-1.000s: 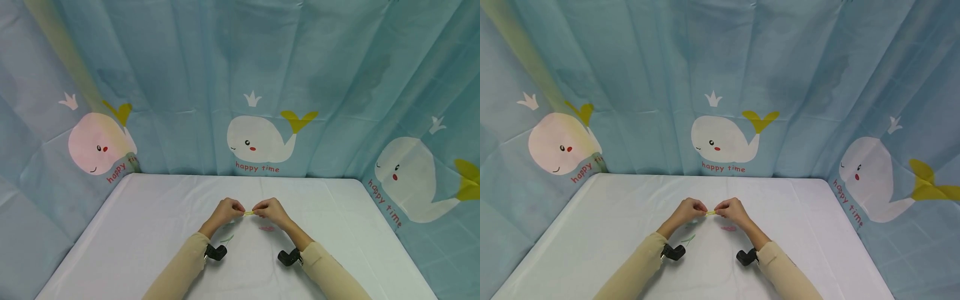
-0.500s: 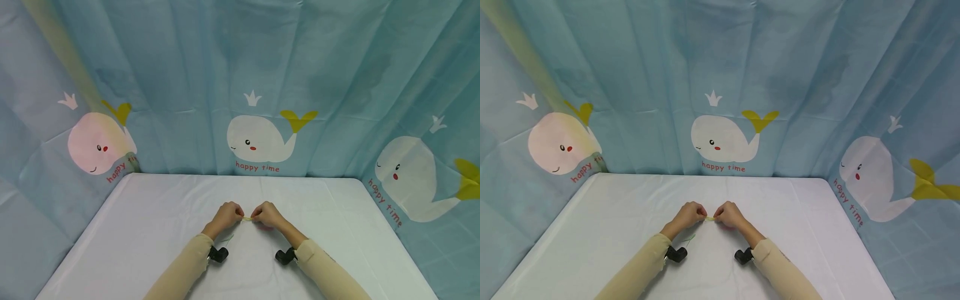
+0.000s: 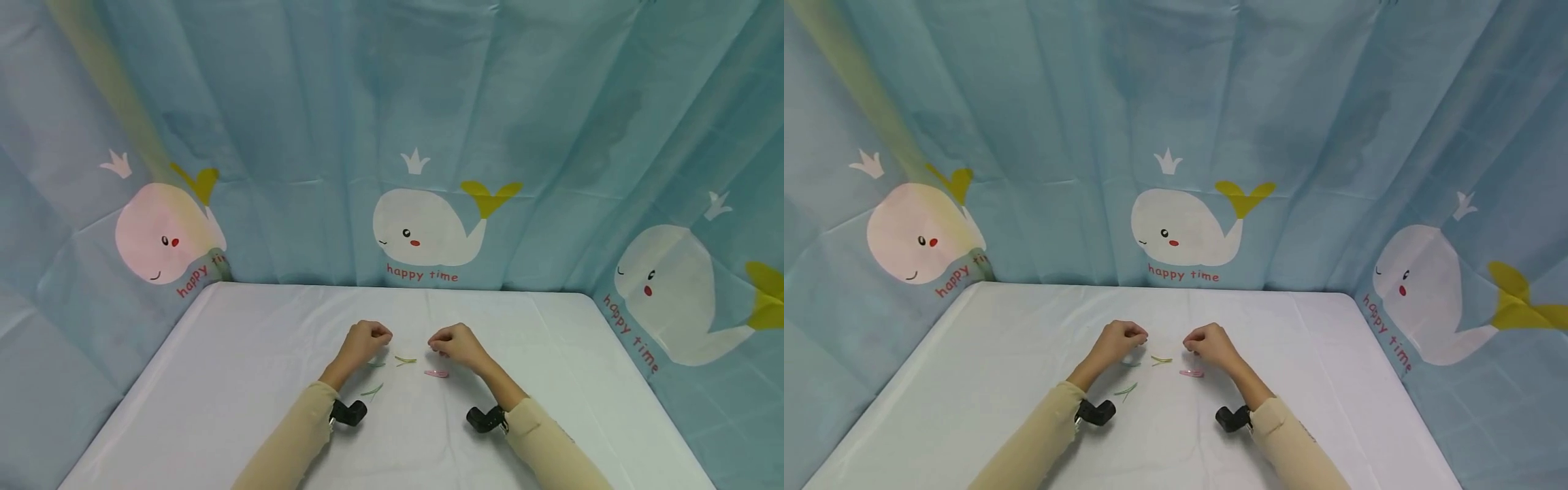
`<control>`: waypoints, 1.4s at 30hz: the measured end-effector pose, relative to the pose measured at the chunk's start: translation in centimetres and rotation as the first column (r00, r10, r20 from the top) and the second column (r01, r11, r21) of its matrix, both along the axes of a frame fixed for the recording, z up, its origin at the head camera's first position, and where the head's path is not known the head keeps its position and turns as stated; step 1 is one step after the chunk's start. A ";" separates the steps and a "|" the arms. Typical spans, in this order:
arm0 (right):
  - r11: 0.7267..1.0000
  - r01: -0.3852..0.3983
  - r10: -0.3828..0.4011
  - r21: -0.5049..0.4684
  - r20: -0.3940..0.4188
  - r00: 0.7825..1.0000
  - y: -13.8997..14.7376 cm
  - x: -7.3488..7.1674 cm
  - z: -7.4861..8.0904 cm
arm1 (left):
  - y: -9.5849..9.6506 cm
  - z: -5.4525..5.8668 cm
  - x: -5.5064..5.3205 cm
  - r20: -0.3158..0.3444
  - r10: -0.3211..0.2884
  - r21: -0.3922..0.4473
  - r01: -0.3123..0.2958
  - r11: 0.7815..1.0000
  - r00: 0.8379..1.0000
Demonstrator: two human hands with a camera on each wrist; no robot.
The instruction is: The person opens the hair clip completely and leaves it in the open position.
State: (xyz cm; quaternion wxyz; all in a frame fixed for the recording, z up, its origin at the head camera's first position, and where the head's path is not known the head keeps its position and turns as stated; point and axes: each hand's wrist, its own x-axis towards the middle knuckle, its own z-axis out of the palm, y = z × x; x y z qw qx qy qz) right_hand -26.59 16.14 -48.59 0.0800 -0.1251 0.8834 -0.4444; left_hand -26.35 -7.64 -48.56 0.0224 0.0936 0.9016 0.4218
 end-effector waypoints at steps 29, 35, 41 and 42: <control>0.982 0.075 -0.088 0.174 0.066 0.994 1.7 3.0 -1.1 | 8.2 -2.2 4.7 -0.232 -0.110 -0.327 0.029 0.945 0.967; 0.975 0.098 -0.108 0.200 0.040 0.993 1.2 3.2 -1.2 | 8.5 -2.1 4.7 -0.222 -0.084 -0.348 0.001 0.938 0.971; 0.974 0.100 -0.111 0.203 0.044 0.993 0.9 3.3 -1.3 | 8.5 -2.0 4.8 -0.204 -0.075 -0.339 0.002 0.941 0.976; 0.974 0.101 -0.113 0.203 0.045 0.993 0.9 3.3 -1.3 | 8.5 -2.0 4.7 -0.204 -0.075 -0.336 0.002 0.942 0.976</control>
